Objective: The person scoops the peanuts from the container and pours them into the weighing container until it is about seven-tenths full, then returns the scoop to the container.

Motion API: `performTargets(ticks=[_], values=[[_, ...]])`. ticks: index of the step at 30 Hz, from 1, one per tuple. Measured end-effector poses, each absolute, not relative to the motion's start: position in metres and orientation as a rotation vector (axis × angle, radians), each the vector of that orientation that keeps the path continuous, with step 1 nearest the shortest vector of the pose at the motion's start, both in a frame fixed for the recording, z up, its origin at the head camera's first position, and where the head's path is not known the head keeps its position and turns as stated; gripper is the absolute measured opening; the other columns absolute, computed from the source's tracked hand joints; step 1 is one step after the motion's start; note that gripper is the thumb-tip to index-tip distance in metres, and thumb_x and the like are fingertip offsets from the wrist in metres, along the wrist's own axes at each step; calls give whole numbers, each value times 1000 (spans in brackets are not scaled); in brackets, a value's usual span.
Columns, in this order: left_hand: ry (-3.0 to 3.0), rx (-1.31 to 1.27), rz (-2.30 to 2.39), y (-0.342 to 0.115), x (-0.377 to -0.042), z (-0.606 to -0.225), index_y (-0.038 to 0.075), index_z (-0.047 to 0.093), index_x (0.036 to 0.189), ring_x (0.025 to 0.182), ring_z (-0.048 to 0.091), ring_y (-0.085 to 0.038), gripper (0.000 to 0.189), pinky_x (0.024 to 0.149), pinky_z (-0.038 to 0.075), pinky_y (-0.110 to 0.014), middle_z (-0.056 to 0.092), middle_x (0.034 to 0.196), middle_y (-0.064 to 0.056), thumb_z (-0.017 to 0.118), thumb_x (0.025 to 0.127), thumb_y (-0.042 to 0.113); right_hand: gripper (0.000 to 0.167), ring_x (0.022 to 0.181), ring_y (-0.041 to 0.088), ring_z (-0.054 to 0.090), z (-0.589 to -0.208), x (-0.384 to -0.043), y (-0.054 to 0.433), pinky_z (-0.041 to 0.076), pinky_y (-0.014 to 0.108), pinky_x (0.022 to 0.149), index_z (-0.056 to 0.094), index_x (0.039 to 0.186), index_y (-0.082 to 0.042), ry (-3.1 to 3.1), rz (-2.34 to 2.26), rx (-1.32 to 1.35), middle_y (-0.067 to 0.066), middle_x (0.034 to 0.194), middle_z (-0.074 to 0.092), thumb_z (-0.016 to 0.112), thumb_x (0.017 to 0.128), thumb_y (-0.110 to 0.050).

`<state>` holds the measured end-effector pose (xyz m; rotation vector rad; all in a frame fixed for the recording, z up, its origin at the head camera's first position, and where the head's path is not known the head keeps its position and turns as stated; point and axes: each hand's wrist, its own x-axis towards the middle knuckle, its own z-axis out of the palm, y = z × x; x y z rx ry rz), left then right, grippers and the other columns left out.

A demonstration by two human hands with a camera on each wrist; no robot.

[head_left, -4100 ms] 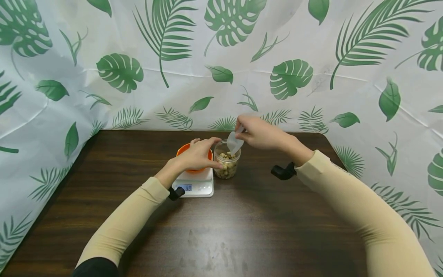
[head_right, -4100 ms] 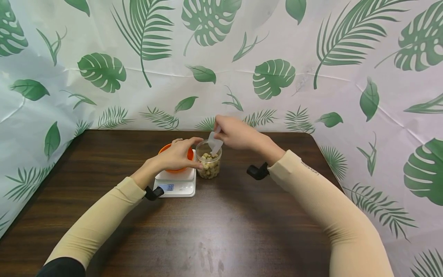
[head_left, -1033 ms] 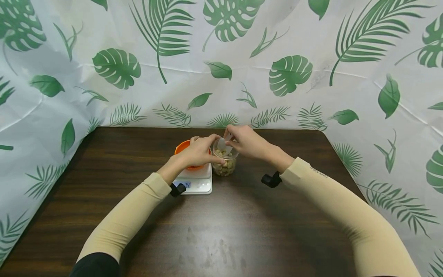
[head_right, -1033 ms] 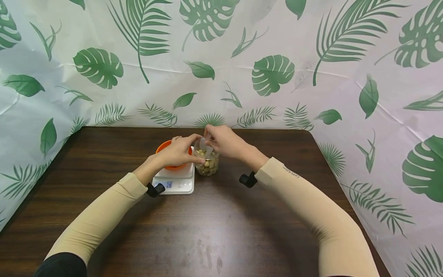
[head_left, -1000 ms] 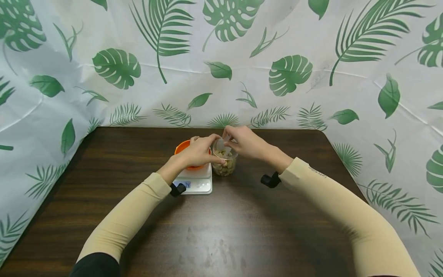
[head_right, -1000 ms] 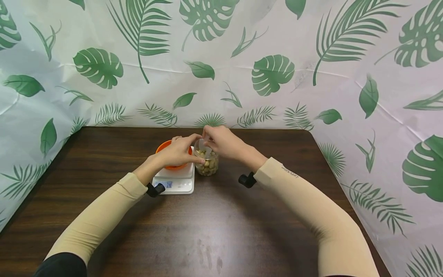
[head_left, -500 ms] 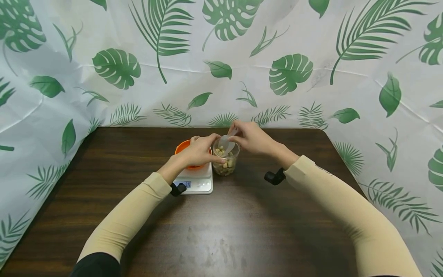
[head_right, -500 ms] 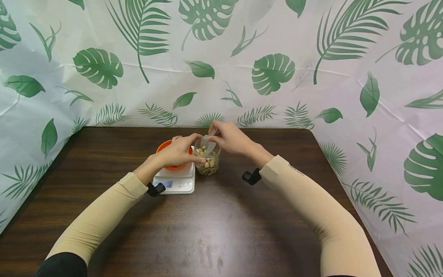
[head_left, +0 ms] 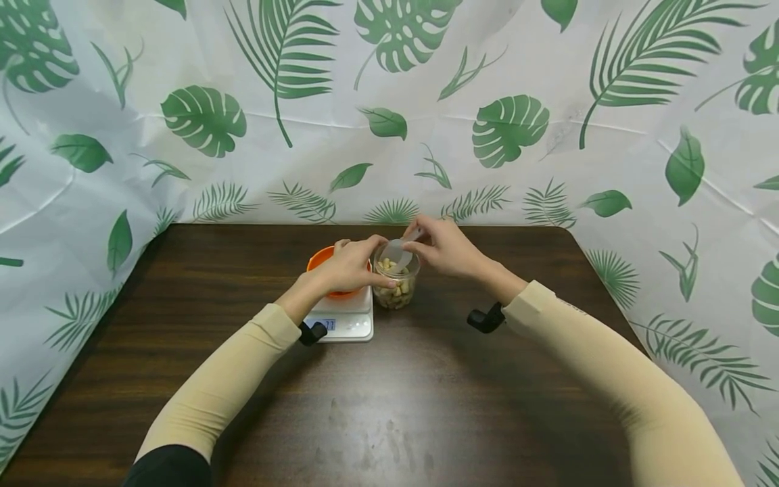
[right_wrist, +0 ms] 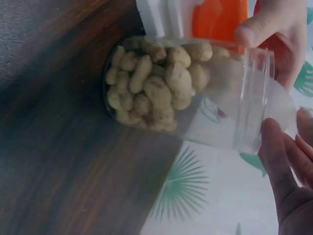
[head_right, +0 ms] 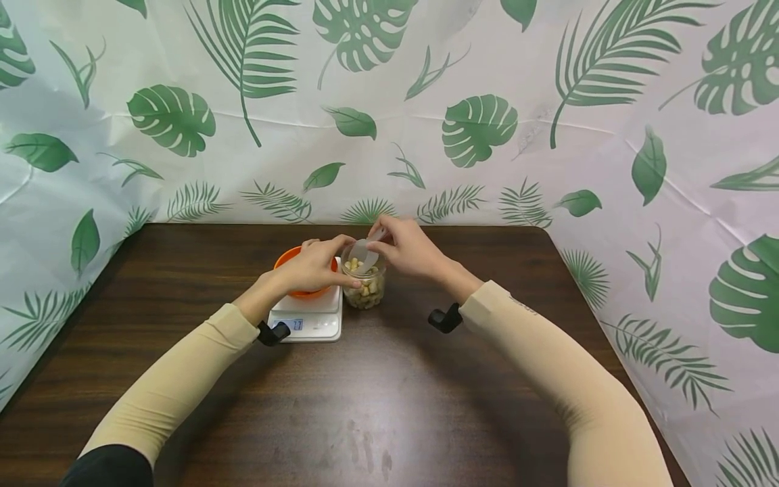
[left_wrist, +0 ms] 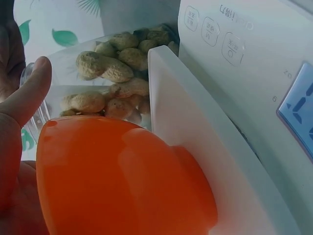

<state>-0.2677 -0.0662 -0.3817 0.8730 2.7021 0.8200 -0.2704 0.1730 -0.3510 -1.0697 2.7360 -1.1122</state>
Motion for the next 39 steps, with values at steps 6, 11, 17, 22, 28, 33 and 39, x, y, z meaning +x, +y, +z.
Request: performTargets(ticks=[6,11,17,22,28,33,39], values=[[2699,872,840,-66,-268,-383,7,44,150,123,57,-29,82,111,17,-60,61,136,-7,80,88,47,17,62,19,68,-357,-269,179,57,42,60,63,114,-7,2710,-1274,-968,12,101,73,67,102,-18],[2701,863,853,-66,-268,-381,7,45,150,125,56,-29,82,112,17,-59,62,135,-7,81,88,47,18,68,24,70,-364,-269,184,58,36,60,62,116,-6,2672,-1427,-904,13,106,71,66,103,-17],[2713,858,842,-65,-268,-380,8,44,150,126,55,-31,83,112,17,-58,62,136,-7,82,87,47,17,74,27,71,-370,-265,188,59,36,63,61,116,-5,2635,-1547,-872,13,111,68,66,102,-15],[2707,866,834,-65,-268,-381,7,44,150,127,55,-31,83,112,17,-59,61,138,-7,81,88,48,16,72,26,71,-377,-258,186,59,35,63,62,114,-6,2659,-1583,-892,12,107,69,67,101,-13],[2710,859,835,-65,-268,-382,8,45,148,123,56,-31,82,112,16,-60,63,134,-6,82,87,47,14,72,29,71,-383,-250,187,60,36,64,61,114,-1,2616,-1737,-864,15,117,66,65,102,-8],[2720,863,827,-64,-267,-381,9,46,147,120,57,-28,80,111,17,-59,64,129,-4,82,87,47,16,74,29,70,-387,-249,191,60,37,65,59,114,5,2543,-1854,-825,20,120,64,63,102,-4],[2722,866,795,-64,-267,-380,7,44,150,124,55,-26,83,112,15,-62,61,137,-6,80,88,48,17,78,24,69,-392,-248,194,60,43,68,56,117,10,2442,-1964,-805,26,120,62,61,102,2]])
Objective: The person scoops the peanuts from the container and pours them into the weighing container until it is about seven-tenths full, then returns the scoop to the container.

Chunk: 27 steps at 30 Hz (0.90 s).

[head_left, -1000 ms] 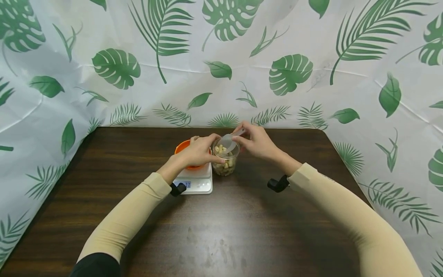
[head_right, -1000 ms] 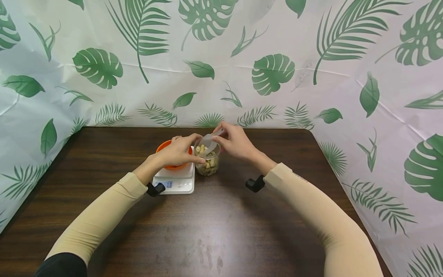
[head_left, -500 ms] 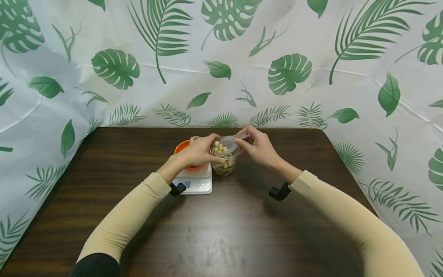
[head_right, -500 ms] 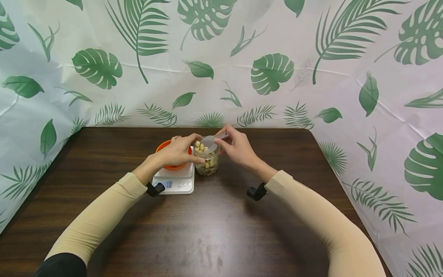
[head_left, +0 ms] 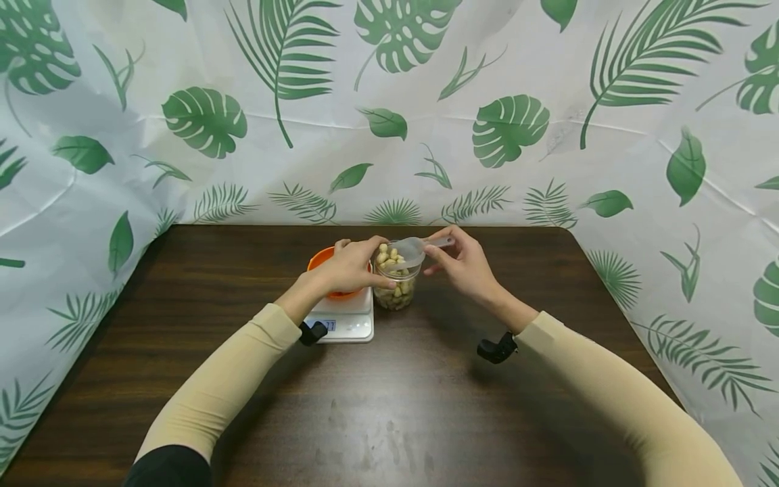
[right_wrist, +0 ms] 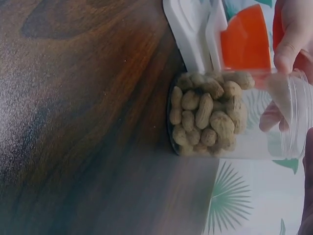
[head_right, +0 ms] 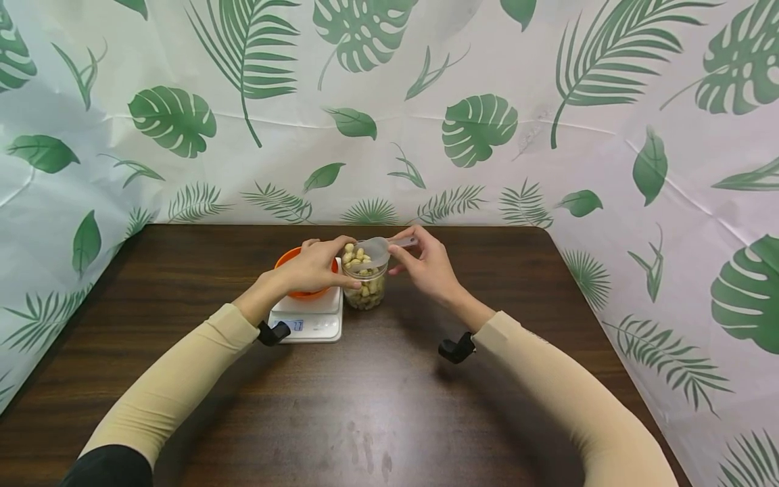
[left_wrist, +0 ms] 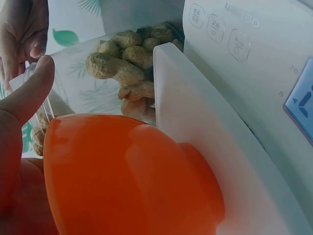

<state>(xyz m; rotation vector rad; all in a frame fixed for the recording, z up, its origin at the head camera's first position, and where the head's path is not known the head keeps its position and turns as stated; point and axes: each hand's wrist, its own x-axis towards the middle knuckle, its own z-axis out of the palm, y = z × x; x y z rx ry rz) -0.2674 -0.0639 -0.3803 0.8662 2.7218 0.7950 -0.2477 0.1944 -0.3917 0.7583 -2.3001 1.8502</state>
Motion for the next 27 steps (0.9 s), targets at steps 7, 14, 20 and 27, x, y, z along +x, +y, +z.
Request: performTargets(ticks=[7,14,20,27], values=[[2716,871,769,-63,-268,-379,6,40,153,131,51,-23,86,113,13,-63,58,143,-8,79,89,48,19,77,27,69,-393,-246,194,59,48,69,56,118,10,-2257,1872,769,27,120,62,60,102,3],[2712,876,760,-63,-268,-379,6,39,153,134,49,-22,86,113,12,-62,55,147,-8,79,89,49,19,78,22,70,-395,-244,197,60,44,67,55,118,13,-2173,1947,758,30,118,61,59,101,6],[2709,883,753,-63,-268,-379,7,38,154,135,49,-22,87,113,12,-62,55,148,-8,79,89,49,20,82,22,70,-399,-245,199,60,39,68,54,119,15,-2127,1979,754,31,119,61,58,102,6],[2723,880,724,-62,-267,-377,6,34,157,136,48,-22,91,113,14,-61,53,150,-9,78,90,49,19,82,22,72,-402,-243,201,60,41,68,54,118,15,-2090,2023,686,30,119,62,58,102,5]])
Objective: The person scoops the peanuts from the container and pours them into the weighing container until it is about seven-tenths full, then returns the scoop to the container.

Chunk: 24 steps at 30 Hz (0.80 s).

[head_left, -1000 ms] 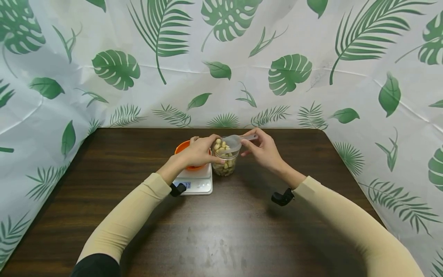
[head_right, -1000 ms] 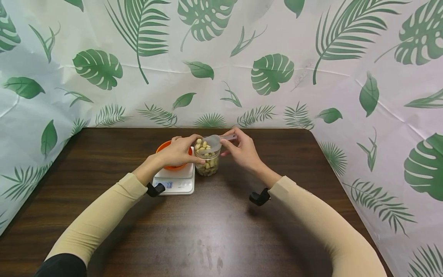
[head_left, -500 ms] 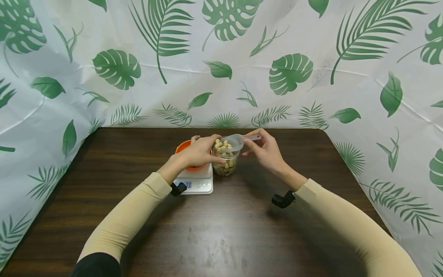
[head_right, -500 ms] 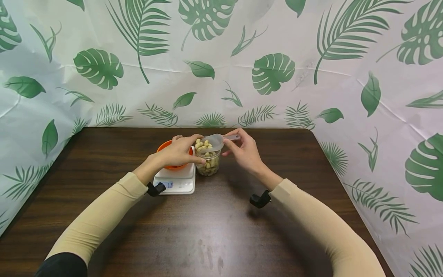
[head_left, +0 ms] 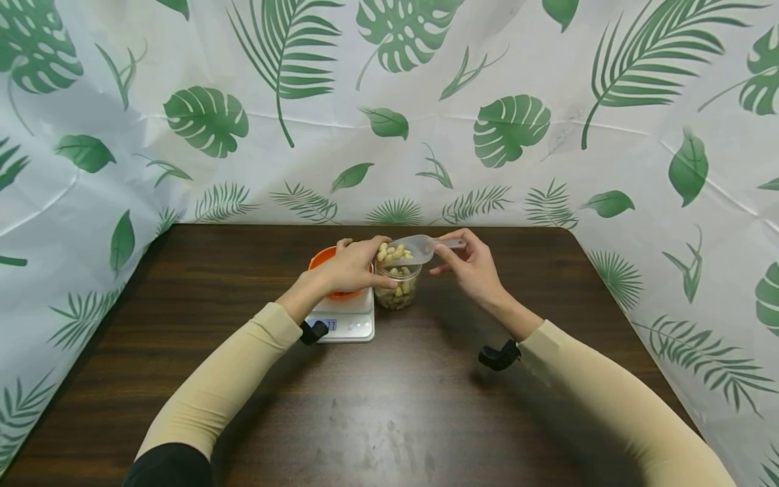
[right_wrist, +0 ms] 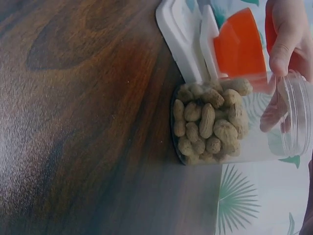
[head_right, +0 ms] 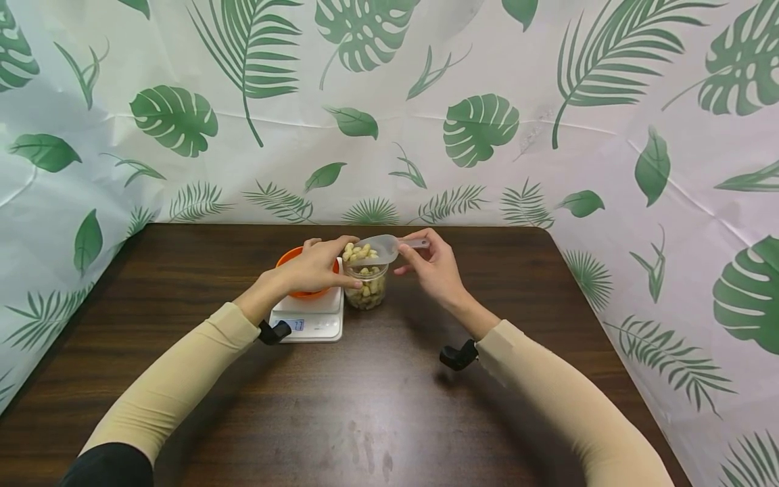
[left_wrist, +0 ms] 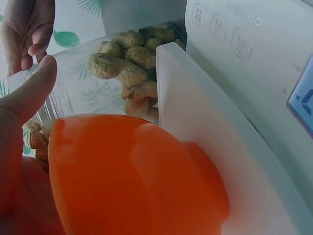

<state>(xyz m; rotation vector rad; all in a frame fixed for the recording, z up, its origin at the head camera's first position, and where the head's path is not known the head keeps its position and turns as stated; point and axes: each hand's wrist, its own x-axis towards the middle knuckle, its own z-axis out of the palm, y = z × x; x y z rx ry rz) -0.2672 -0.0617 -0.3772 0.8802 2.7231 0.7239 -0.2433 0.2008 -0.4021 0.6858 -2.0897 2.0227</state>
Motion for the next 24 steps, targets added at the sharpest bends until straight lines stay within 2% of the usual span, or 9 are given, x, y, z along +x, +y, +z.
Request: performTargets(ticks=[5,13,24], values=[[2716,866,721,-62,-266,-376,8,25,162,140,45,-24,99,114,14,-61,47,155,-11,77,90,50,21,93,24,71,-405,-243,201,60,42,68,53,118,16,-2039,2077,649,25,119,65,58,102,5],[2717,864,731,-62,-266,-377,12,16,164,140,45,-28,106,114,14,-62,47,155,-13,79,88,50,25,82,21,72,-408,-241,199,60,43,71,53,119,15,-2027,2138,531,13,112,70,61,103,-3],[2707,912,692,-62,-265,-377,9,14,165,145,39,-25,104,112,16,-62,35,163,-10,75,91,50,19,82,21,73,-411,-241,199,60,43,72,56,117,10,-1990,2186,492,12,110,71,60,103,-3]])
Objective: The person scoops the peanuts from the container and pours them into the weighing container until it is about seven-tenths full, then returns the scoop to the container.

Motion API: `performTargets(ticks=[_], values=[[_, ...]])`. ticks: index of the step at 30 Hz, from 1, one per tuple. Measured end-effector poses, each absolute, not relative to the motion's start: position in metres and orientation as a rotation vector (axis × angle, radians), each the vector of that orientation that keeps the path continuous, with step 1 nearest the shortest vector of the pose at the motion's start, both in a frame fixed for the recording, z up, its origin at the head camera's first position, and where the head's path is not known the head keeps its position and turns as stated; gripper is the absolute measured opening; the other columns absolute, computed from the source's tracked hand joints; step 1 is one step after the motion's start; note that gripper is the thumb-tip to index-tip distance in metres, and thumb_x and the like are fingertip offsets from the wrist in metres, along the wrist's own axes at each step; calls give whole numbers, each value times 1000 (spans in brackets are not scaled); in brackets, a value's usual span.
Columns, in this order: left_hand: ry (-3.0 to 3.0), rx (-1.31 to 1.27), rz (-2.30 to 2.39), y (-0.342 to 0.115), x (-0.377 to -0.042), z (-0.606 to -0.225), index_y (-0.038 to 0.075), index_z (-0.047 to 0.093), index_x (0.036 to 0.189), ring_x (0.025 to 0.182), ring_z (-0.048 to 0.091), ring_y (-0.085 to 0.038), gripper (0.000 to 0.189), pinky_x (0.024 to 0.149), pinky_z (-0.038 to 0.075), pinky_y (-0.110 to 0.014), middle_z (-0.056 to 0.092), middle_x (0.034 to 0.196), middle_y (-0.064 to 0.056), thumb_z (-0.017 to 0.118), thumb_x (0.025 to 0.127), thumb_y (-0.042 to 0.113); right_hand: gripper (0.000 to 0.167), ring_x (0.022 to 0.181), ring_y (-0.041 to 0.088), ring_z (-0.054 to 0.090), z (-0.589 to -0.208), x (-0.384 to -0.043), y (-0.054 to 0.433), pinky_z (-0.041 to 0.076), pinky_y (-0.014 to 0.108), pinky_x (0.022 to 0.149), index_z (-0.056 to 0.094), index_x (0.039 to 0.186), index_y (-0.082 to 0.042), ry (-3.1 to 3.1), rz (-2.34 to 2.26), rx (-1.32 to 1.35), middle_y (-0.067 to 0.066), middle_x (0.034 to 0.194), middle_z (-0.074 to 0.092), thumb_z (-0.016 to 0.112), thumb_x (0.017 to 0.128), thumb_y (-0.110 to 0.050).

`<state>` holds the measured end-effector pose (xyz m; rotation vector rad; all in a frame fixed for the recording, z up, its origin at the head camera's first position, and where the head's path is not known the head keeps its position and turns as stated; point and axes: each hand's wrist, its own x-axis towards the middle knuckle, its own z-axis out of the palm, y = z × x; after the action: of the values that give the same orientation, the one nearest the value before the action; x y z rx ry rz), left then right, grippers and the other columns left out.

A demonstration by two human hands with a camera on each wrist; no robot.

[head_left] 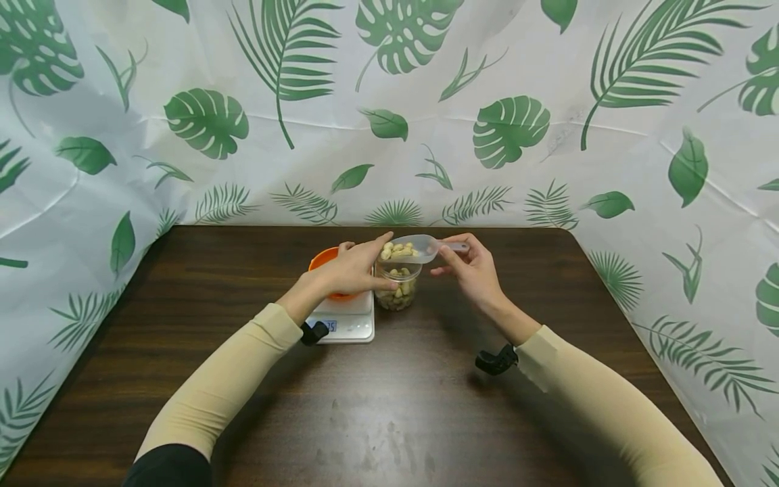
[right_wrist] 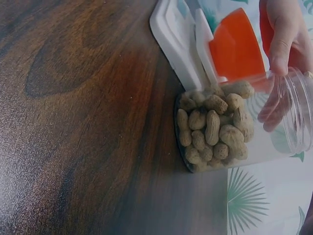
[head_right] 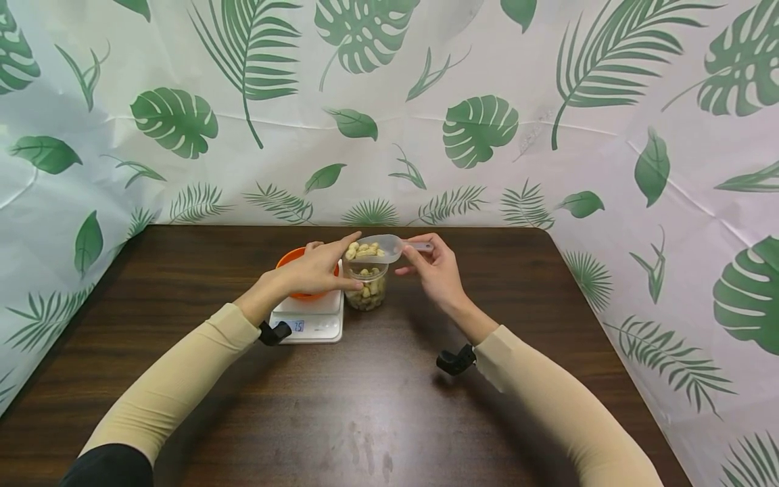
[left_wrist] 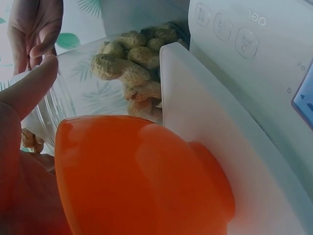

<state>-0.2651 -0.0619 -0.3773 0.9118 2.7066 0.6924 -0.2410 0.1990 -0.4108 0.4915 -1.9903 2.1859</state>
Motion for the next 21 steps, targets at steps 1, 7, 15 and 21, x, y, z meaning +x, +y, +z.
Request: performTargets(ticks=[1,7,15,21], values=[[2708,915,694,-62,-265,-378,9,14,165,144,39,-25,104,111,16,-62,35,163,-10,75,91,50,18,82,21,73,-411,-241,199,60,42,72,56,117,10,-1987,2191,487,12,110,71,60,103,-2],[2707,932,727,-62,-266,-380,8,16,165,145,39,-25,106,111,17,-62,35,163,-10,78,89,49,23,85,22,73,-411,-240,199,60,41,73,54,119,12,-1976,2224,448,10,109,71,60,103,-3],[2705,944,754,-63,-267,-382,9,17,165,145,38,-25,108,111,16,-61,33,164,-10,79,88,50,22,85,19,72,-415,-239,199,60,38,73,53,119,12,-1934,2264,456,8,106,71,58,104,-3],[2708,936,766,-64,-267,-382,10,17,165,146,37,-25,108,112,16,-61,33,164,-9,80,87,50,17,87,19,71,-417,-240,198,60,36,71,55,117,9,-1875,2317,452,8,104,70,58,104,-2]])
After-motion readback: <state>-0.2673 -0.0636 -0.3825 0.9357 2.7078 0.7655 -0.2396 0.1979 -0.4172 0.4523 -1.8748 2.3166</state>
